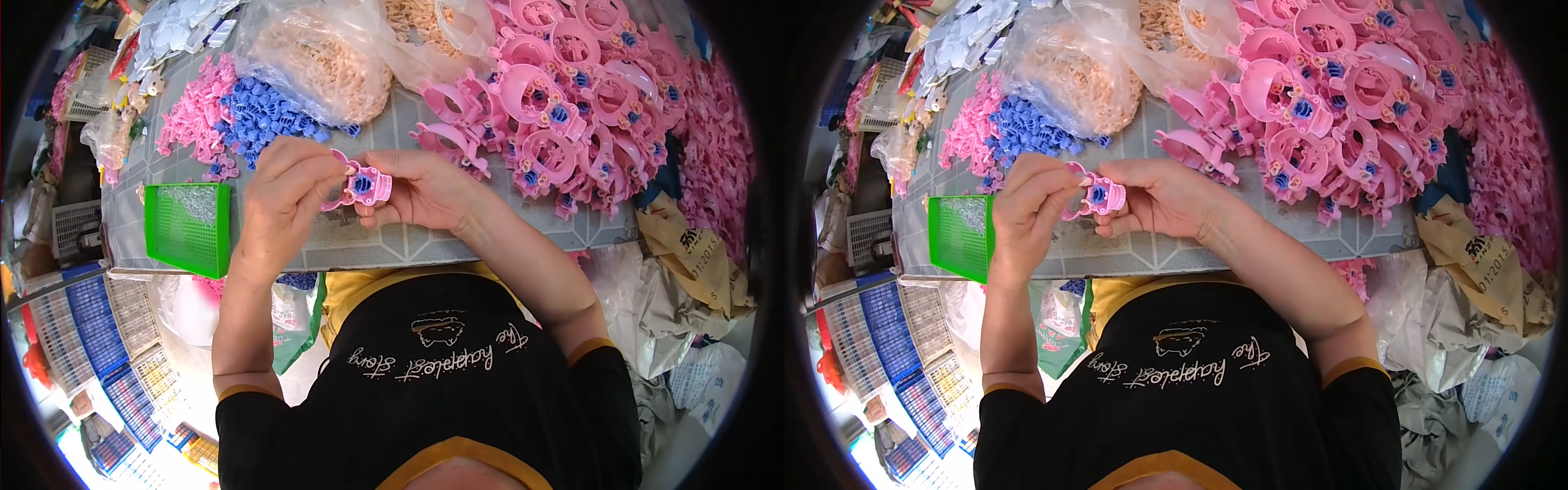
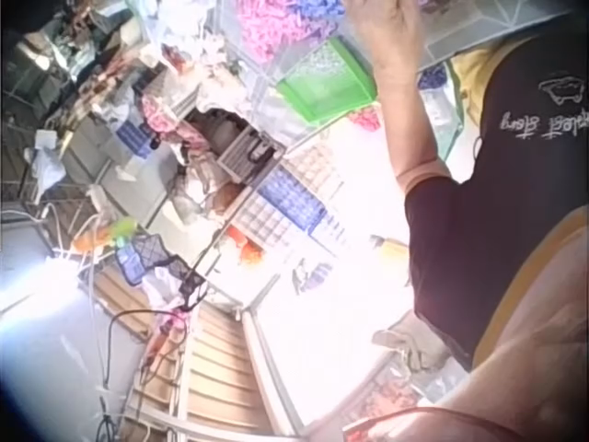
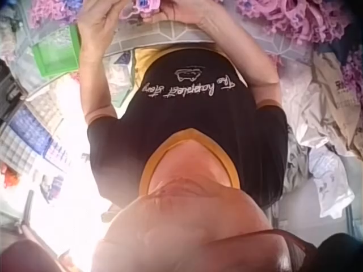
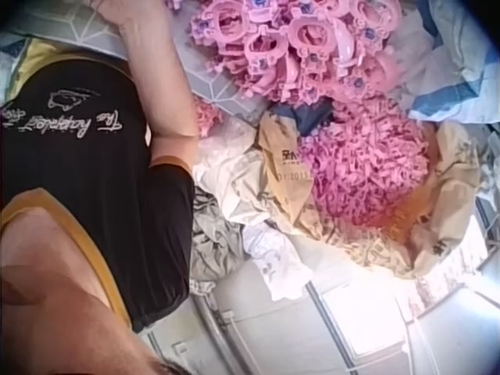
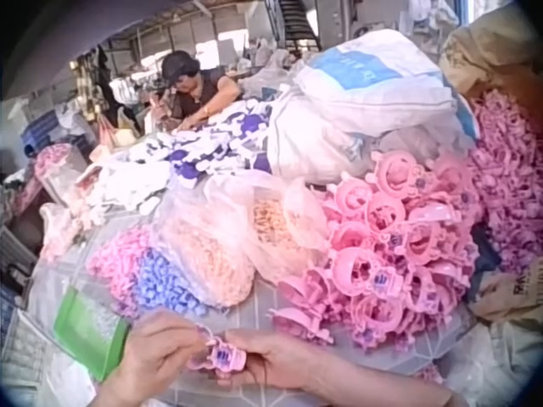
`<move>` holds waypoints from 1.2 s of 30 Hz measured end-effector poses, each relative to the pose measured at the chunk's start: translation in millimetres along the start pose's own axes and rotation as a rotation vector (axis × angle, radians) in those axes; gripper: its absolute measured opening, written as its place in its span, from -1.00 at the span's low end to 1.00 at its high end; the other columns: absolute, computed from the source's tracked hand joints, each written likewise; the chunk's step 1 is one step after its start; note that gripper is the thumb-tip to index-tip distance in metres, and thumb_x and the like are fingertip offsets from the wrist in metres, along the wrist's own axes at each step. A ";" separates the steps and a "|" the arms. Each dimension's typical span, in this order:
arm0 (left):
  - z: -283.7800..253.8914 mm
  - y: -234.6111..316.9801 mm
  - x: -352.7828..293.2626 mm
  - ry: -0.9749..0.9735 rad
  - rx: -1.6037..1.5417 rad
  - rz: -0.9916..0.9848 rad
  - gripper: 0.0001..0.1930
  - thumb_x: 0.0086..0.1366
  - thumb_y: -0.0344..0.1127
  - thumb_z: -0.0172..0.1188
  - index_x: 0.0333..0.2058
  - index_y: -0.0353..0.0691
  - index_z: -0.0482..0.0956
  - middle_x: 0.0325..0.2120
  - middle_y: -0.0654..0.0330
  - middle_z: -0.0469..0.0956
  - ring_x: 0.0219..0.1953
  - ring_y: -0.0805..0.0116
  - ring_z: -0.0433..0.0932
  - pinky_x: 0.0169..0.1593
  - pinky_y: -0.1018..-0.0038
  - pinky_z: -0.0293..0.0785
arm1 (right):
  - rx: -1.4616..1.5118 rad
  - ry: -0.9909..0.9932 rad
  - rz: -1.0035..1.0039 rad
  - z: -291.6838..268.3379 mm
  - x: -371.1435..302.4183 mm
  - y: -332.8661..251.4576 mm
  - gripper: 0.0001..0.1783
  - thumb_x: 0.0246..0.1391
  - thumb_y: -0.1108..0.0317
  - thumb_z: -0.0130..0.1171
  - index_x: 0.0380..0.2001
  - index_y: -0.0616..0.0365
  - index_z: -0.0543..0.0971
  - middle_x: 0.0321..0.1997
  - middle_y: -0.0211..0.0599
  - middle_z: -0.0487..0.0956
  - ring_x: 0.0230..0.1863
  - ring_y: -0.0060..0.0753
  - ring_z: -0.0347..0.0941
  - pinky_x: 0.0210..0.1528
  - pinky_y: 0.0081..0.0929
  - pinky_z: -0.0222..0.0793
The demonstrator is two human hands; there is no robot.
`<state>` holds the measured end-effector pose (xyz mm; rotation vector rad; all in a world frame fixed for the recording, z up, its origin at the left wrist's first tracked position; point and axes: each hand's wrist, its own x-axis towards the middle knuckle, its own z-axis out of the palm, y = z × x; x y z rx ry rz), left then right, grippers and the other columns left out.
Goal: Assembling small blue decorative flowers onto circular pink plastic toy frames by hand.
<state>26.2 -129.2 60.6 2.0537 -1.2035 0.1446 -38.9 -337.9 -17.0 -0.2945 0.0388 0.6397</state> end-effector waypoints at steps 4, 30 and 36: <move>0.6 1.2 1.1 -0.014 -0.022 -0.005 -0.82 0.10 -0.53 0.37 -0.27 -0.27 0.68 -0.30 0.13 0.62 -0.18 0.13 0.58 -0.08 0.30 0.47 | -0.074 0.025 -0.014 -1.3 0.3 1.0 -0.49 0.45 0.12 -0.02 0.20 0.37 0.41 0.02 -0.03 0.61 -0.09 -0.22 0.66 -0.03 -0.25 0.70; 5.2 1.1 -4.5 -0.065 0.117 0.039 -0.86 0.14 -0.49 0.34 -0.29 -0.24 0.66 -0.30 0.19 0.64 -0.16 0.12 0.57 -0.07 0.27 0.44 | -0.307 0.162 -0.051 6.5 -0.9 -0.1 -0.54 0.42 0.10 0.06 0.11 0.31 0.47 -0.10 -0.14 0.63 -0.24 -0.29 0.68 -0.20 -0.33 0.74; -3.2 5.9 -7.9 0.223 0.087 -0.073 -0.79 0.14 -0.62 0.32 -0.22 -0.30 0.70 -0.28 0.12 0.64 -0.15 0.14 0.58 -0.02 0.30 0.48 | -0.209 0.094 -0.074 12.1 0.8 -2.8 -0.56 0.40 0.24 0.06 0.18 0.32 0.41 0.03 -0.09 0.61 -0.05 -0.19 0.66 0.01 -0.20 0.68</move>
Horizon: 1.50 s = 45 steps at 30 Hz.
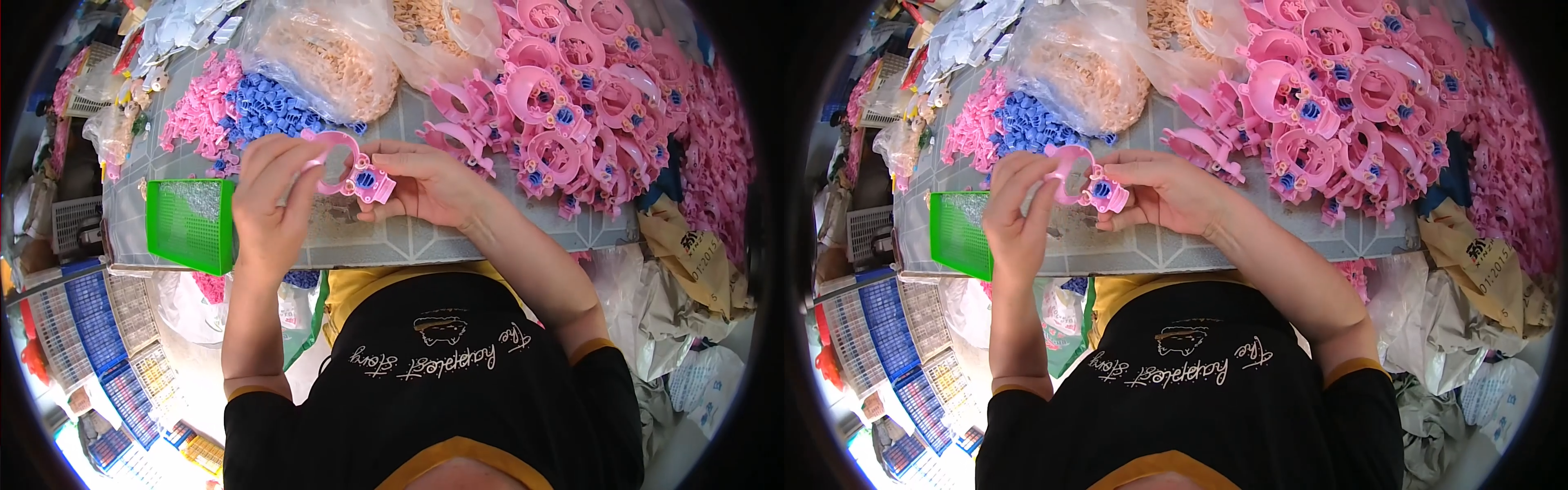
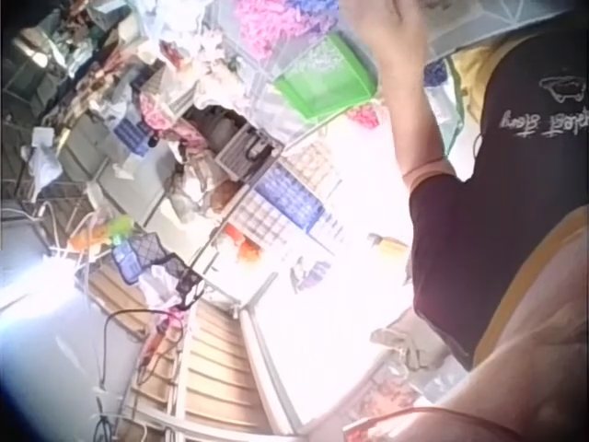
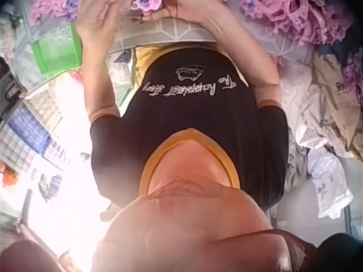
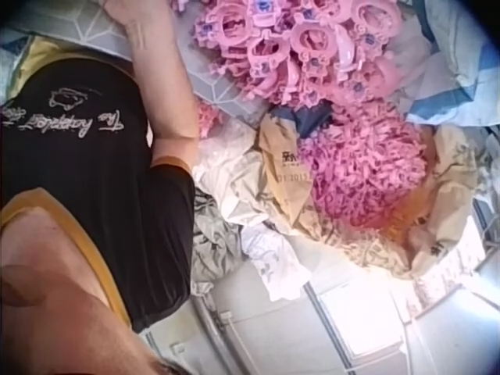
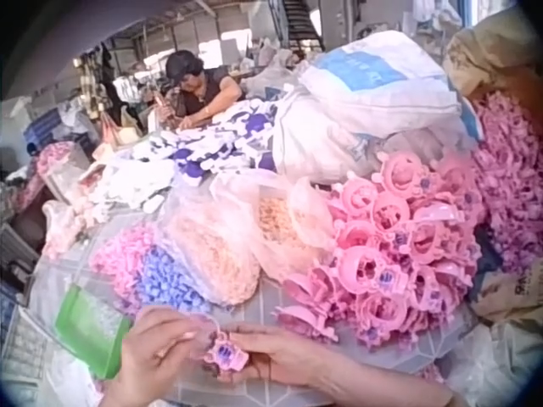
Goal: Assembling small blue decorative flowers onto circular pink plastic toy frames by hand.
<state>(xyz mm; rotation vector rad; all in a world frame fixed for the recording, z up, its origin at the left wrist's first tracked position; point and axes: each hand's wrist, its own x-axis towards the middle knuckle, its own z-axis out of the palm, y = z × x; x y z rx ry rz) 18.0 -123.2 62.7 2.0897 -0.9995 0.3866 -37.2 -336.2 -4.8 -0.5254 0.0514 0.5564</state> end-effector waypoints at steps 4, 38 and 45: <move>-11.8 -10.9 -19.7 0.128 0.059 -0.057 -0.80 0.17 -0.63 0.31 -0.21 -0.33 0.69 -0.29 0.10 0.63 -0.17 0.15 0.58 -0.06 0.33 0.49 | -0.050 0.026 -0.015 9.9 5.7 -0.7 -0.56 0.36 0.31 0.09 0.21 0.30 0.39 0.07 -0.12 0.59 0.01 -0.24 0.63 0.10 -0.19 0.63; -9.2 -4.5 -13.9 -0.040 -0.502 -0.612 -0.82 0.37 -0.45 0.27 -0.09 -0.33 0.70 -0.27 0.26 0.69 -0.25 0.58 0.60 -0.14 0.62 0.52 | -1.121 0.149 -0.677 9.5 -10.0 23.5 -0.55 0.11 0.42 0.41 0.04 0.24 0.49 -0.03 -0.22 0.58 -0.07 -0.34 0.55 0.01 -0.46 0.49; -17.8 3.4 -10.9 -0.138 -0.532 -0.680 -0.79 0.38 -0.46 0.24 -0.04 -0.33 0.70 -0.27 0.23 0.69 -0.24 0.51 0.62 -0.11 0.58 0.53 | -1.309 0.136 -0.858 13.1 -8.5 27.2 -0.63 0.00 0.42 0.48 -0.13 0.19 0.57 -0.07 -0.13 0.58 -0.12 -0.19 0.55 -0.12 -0.39 0.49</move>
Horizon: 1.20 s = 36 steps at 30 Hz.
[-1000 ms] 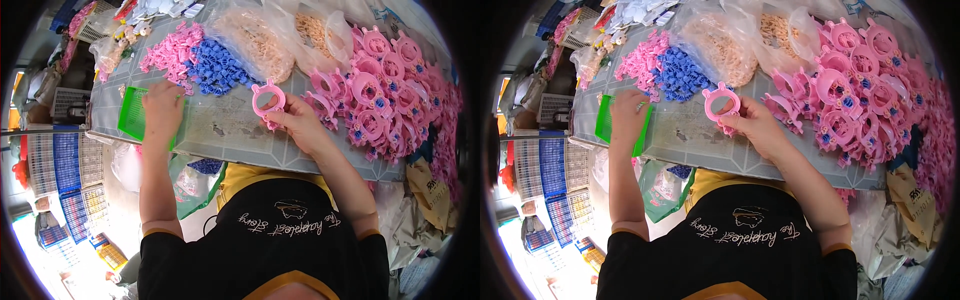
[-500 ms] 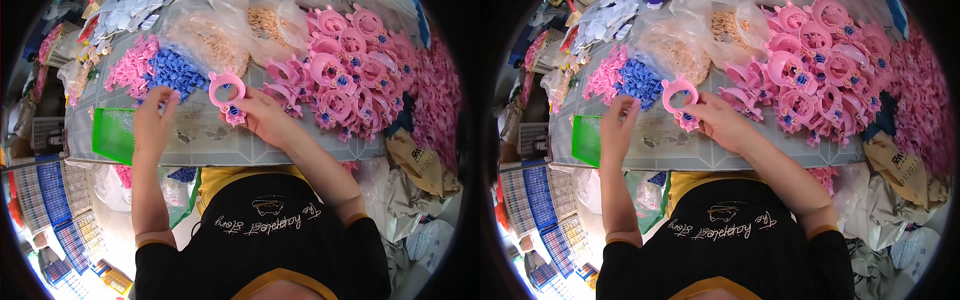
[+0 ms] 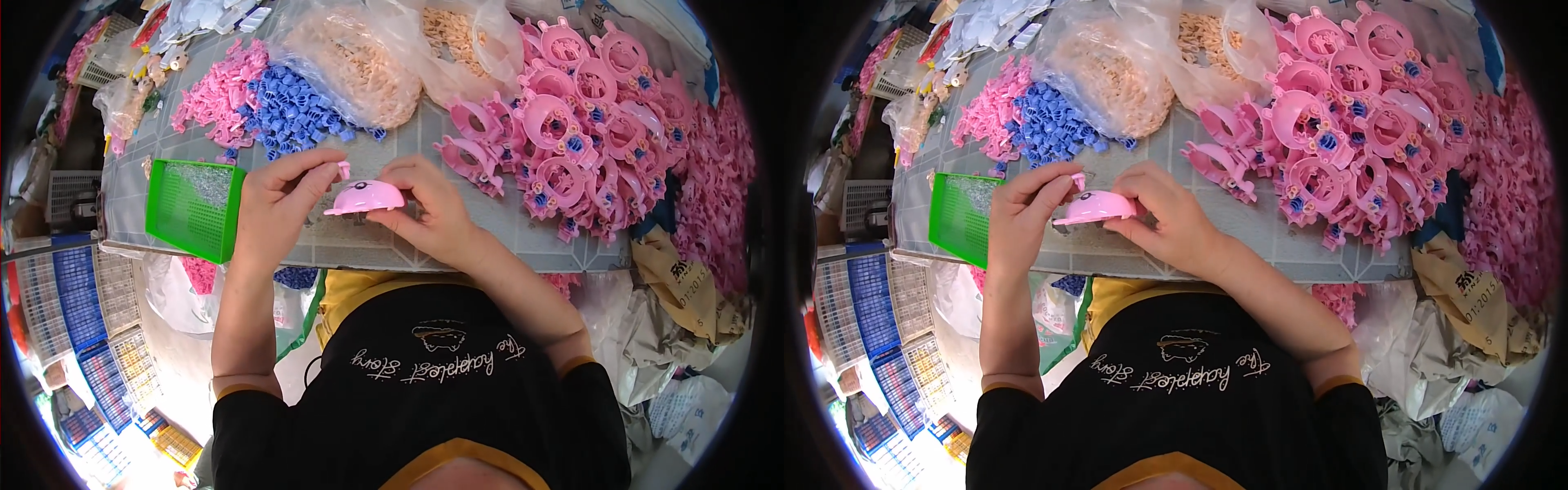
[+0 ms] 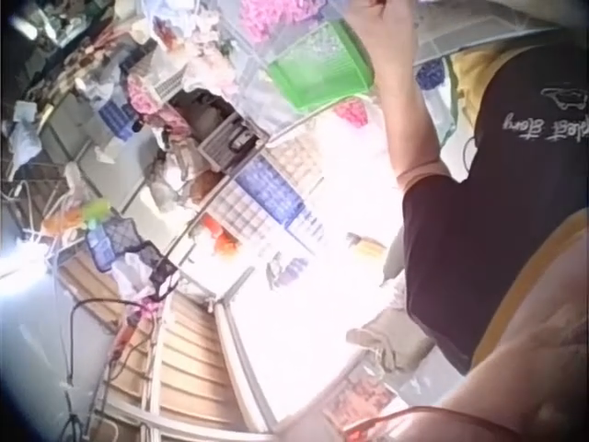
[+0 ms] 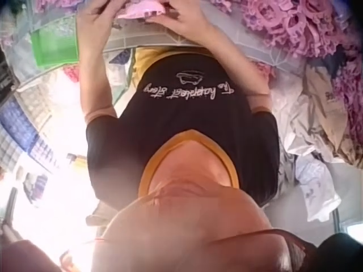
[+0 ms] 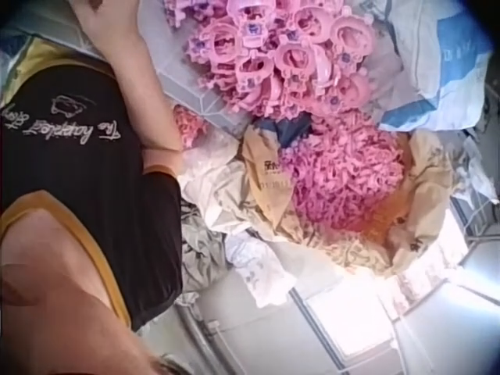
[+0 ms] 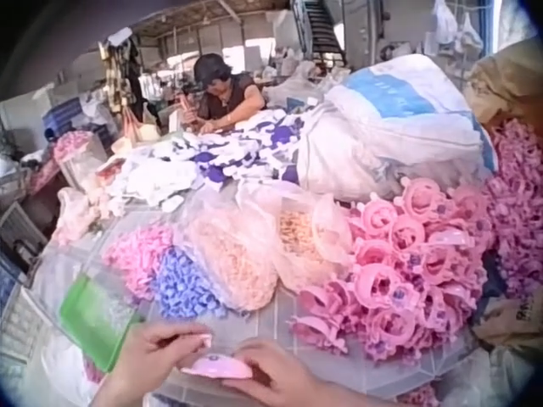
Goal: Assembling small blue decorative flowers onto circular pink plastic toy frames by hand.
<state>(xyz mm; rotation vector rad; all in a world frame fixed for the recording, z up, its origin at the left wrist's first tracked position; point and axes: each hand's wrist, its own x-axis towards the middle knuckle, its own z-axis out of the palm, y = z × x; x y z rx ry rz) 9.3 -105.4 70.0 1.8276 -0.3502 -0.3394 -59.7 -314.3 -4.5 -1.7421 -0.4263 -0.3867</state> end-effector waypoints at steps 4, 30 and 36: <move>0.2 -1.8 -6.2 0.001 -0.076 0.020 -0.82 0.32 -0.52 0.27 -0.11 -0.37 0.70 -0.26 0.20 0.70 -0.22 0.50 0.62 -0.09 0.58 0.53 | -0.116 0.042 -0.135 -2.4 -1.8 1.5 -0.65 0.00 0.44 0.47 -0.15 0.17 0.57 -0.08 -0.14 0.61 -0.10 -0.16 0.59 -0.06 -0.30 0.55; 4.4 16.4 -12.6 -0.093 0.400 0.283 -0.89 0.18 -0.54 0.33 -0.28 -0.34 0.74 -0.38 0.08 0.70 -0.33 0.31 0.66 -0.20 0.44 0.53 | -0.285 -0.089 -0.430 5.2 -4.2 0.7 -0.70 0.07 0.50 0.31 -0.08 0.23 0.60 -0.04 -0.04 0.60 -0.06 0.06 0.59 0.02 -0.06 0.55; -34.0 -28.7 22.0 0.244 0.601 0.374 -0.82 0.31 -0.33 0.24 -0.20 -0.27 0.71 -0.32 0.02 0.67 -0.24 0.00 0.64 -0.13 0.22 0.53 | -0.181 -0.084 0.049 4.3 1.3 -5.4 -0.63 0.17 0.45 0.29 0.04 0.27 0.53 -0.07 -0.17 0.54 -0.08 -0.18 0.51 -0.03 -0.40 0.44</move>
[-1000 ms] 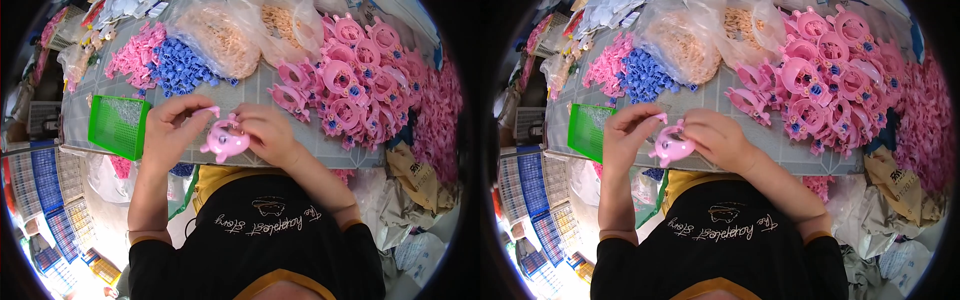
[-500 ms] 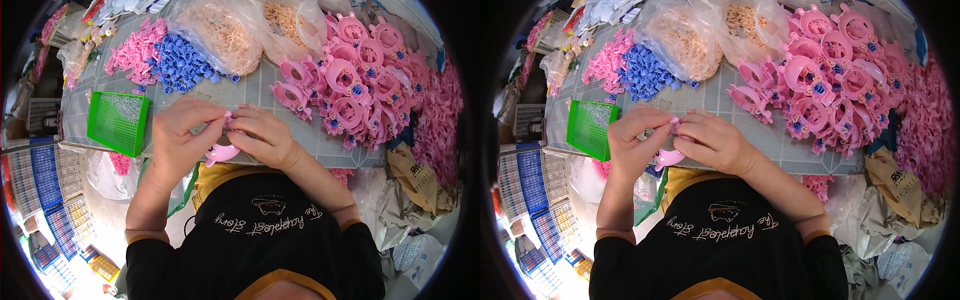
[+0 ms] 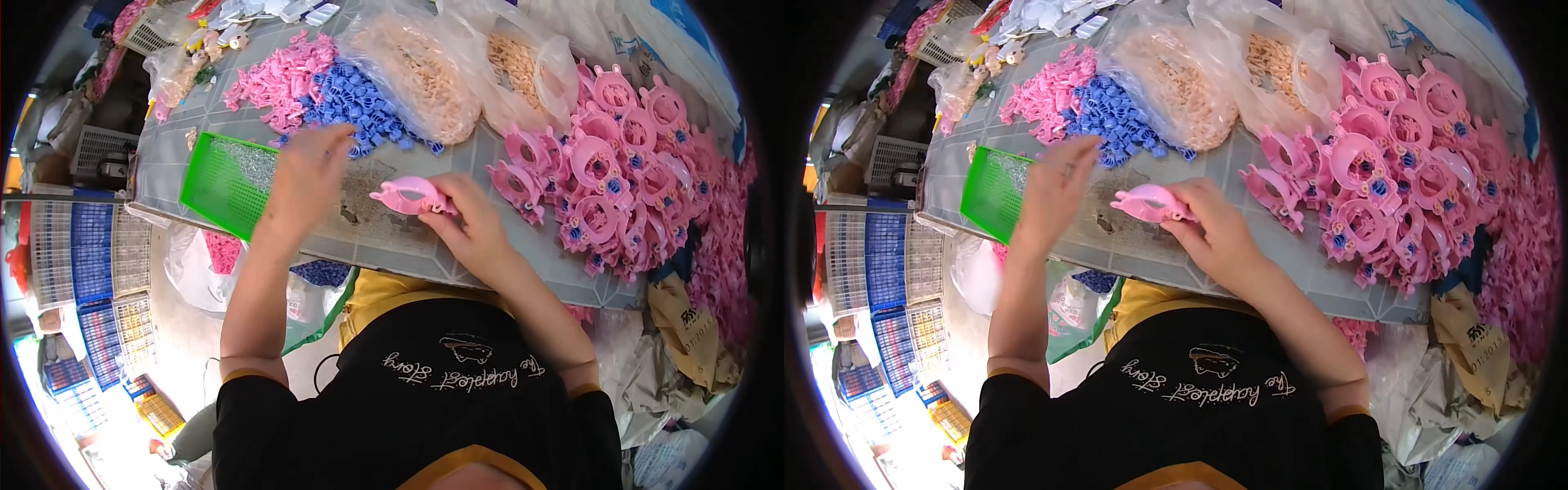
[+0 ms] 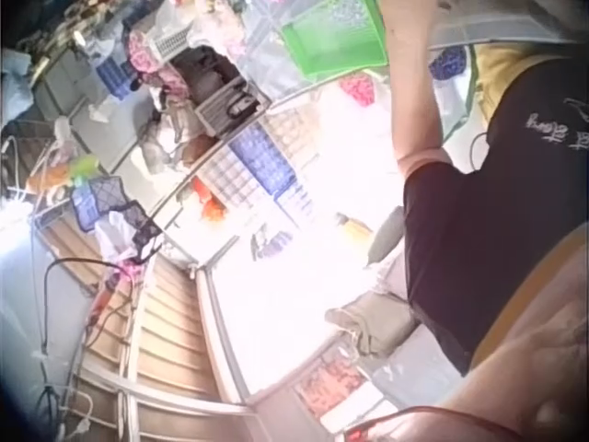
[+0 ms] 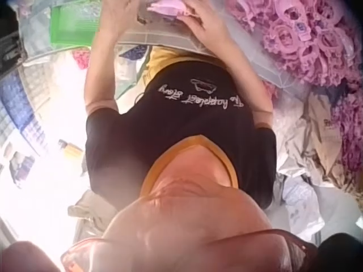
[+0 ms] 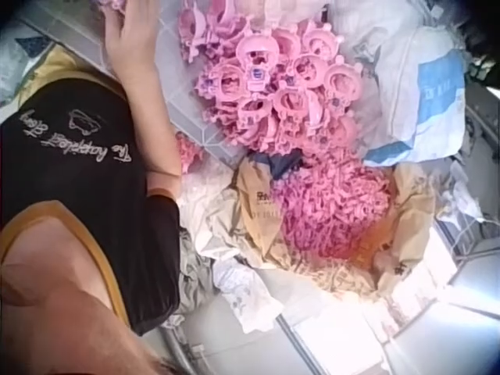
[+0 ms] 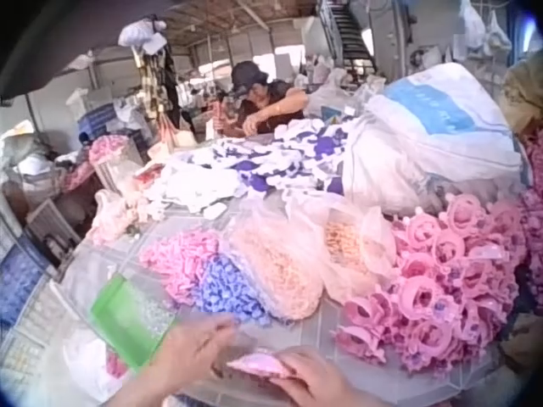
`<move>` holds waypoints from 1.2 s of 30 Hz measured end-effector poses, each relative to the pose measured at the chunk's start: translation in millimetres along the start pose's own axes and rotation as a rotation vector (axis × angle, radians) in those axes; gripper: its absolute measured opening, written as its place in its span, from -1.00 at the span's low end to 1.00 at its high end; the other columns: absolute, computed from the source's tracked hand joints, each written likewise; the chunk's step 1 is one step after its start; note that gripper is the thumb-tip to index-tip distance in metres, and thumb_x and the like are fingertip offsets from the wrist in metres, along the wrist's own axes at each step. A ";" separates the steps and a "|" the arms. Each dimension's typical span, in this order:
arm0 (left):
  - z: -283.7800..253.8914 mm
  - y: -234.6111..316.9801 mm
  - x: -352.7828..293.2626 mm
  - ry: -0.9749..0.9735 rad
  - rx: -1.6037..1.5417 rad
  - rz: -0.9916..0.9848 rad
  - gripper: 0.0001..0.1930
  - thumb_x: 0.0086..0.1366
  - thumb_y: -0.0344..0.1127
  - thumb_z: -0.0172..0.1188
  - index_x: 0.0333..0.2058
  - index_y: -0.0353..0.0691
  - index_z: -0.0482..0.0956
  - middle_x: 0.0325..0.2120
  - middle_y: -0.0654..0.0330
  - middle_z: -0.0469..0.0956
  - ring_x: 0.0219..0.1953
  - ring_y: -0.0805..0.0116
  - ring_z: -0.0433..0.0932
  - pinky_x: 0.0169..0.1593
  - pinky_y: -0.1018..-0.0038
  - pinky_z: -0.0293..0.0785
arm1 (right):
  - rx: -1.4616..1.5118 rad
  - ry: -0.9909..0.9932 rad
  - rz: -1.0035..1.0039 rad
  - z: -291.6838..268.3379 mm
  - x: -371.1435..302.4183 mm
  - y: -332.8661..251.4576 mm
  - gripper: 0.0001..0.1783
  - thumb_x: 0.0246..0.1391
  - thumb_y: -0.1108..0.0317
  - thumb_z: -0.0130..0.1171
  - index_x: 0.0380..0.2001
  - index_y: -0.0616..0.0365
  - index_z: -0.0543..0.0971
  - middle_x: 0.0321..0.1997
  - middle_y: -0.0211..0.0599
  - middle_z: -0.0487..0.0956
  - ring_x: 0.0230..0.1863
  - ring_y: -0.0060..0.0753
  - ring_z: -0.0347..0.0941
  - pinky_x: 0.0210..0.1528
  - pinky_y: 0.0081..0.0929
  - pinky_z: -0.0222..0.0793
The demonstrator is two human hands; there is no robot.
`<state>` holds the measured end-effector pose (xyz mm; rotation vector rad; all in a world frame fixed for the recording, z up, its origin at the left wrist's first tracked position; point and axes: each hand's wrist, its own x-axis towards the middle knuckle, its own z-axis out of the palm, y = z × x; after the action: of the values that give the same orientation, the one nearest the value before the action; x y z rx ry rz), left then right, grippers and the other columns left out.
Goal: Assembling small blue decorative flowers onto circular pink plastic toy frames by hand.
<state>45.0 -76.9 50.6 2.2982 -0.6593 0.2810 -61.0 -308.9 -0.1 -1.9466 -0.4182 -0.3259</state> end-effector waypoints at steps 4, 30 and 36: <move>-26.3 -81.3 14.8 0.002 0.550 0.023 -0.83 0.27 -0.36 0.28 -0.18 -0.17 0.72 -0.25 0.11 0.68 -0.14 0.01 0.64 -0.06 0.20 0.54 | 0.291 -0.015 0.264 -3.3 0.2 0.8 -0.59 0.20 0.46 0.28 0.11 0.26 0.53 -0.07 -0.27 0.49 -0.06 -0.40 0.45 -0.02 -0.52 0.37; 9.1 59.1 -17.4 -0.154 -0.258 0.224 -0.76 0.09 -0.60 0.40 -0.21 -0.33 0.75 -0.28 0.09 0.70 -0.24 0.25 0.64 -0.12 0.41 0.54 | -0.143 0.169 -0.397 -7.1 -1.7 2.8 -0.69 -0.03 0.48 0.32 -0.14 0.11 0.75 -0.07 -0.25 0.68 -0.01 -0.13 0.63 0.01 -0.33 0.58; 10.8 59.0 -20.3 -0.156 -0.227 0.199 -0.73 0.09 -0.58 0.39 -0.18 -0.27 0.76 -0.27 0.12 0.71 -0.23 0.21 0.66 -0.14 0.42 0.57 | -0.119 0.178 -0.359 -6.4 -1.4 1.8 -0.69 -0.02 0.49 0.32 -0.14 0.09 0.76 -0.08 -0.24 0.67 -0.03 -0.14 0.64 -0.02 -0.35 0.58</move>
<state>-3.5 -112.9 69.6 2.0537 -0.9517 0.1122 -61.7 -315.6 0.4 -1.9332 -0.6438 -0.7650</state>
